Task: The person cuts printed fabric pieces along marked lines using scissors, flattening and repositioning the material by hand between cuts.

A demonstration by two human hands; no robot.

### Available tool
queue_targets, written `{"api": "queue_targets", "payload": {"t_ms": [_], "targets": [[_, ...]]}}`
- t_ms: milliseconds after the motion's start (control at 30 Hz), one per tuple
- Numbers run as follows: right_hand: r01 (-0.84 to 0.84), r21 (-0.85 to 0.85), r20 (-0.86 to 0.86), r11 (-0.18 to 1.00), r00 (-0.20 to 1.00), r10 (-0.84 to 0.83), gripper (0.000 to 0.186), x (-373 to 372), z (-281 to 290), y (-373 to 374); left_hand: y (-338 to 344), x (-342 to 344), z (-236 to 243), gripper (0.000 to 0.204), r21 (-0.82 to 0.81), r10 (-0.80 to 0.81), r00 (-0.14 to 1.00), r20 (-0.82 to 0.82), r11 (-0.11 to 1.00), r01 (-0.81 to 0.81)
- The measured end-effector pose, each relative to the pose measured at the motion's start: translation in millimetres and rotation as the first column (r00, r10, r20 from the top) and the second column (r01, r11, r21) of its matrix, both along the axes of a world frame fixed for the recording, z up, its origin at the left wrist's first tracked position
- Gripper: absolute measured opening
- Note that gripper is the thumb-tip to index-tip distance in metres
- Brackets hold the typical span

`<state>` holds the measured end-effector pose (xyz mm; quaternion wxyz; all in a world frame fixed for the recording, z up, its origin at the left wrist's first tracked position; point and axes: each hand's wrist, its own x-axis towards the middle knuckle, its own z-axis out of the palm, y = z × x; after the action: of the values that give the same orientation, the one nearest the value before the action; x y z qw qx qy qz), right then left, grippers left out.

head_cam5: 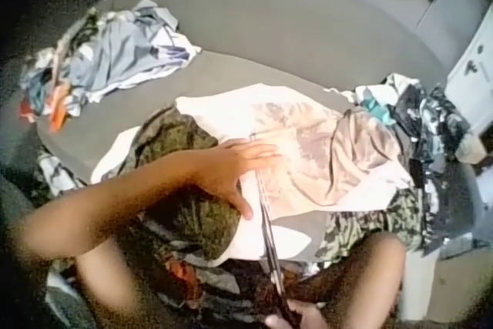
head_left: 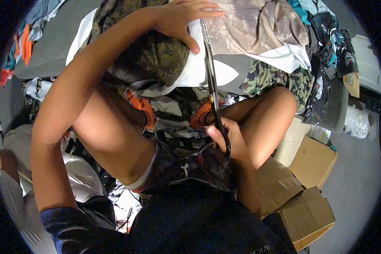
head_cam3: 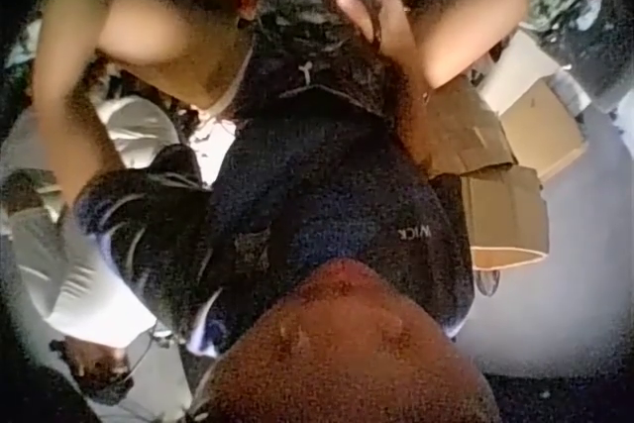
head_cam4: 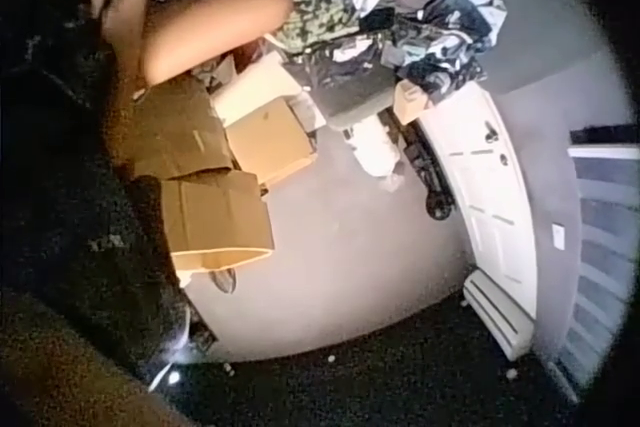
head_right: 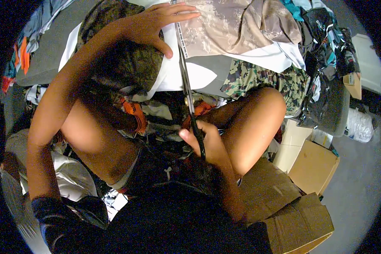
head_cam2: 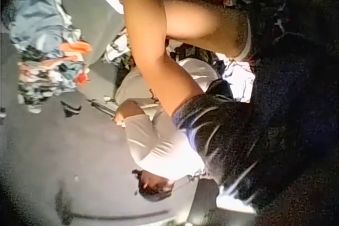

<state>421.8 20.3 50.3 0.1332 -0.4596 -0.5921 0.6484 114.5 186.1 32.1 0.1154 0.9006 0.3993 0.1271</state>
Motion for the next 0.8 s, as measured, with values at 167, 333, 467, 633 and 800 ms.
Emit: {"api": "queue_targets", "payload": {"t_ms": [167, 333, 467, 633, 800], "targets": [[0.000, -0.036, 0.036, 0.999, 0.999, 0.001, 0.030, -20, 10, 23, -3, -1, -4, 0.116, 0.011, 0.040, 0.997, -0.072, 0.999, -0.039], [-0.027, 0.018, 0.042, 0.999, 0.999, 0.027, 0.035, -27, 10, 27, -8, -1, -10, 0.110, 0.060, 0.054, 0.998, -0.017, 0.997, -0.053], [-0.015, 0.053, 0.078, 0.998, 0.997, 0.011, 0.038, -29, 11, 25, -8, -4, -17, 0.107, 0.079, 0.073, 0.996, 0.060, 0.994, -0.078], [0.004, 0.068, 0.097, 0.998, 0.995, -0.011, 0.039, -31, 13, 23, -10, -2, -11, 0.116, 0.097, 0.116, 0.993, -0.030, 0.989, -0.113], [0.009, 0.067, 0.112, 0.998, 0.994, -0.017, 0.038, -31, 12, 22, -11, 0, -7, 0.118, 0.090, 0.136, 0.988, -0.075, 0.988, -0.129]]}}
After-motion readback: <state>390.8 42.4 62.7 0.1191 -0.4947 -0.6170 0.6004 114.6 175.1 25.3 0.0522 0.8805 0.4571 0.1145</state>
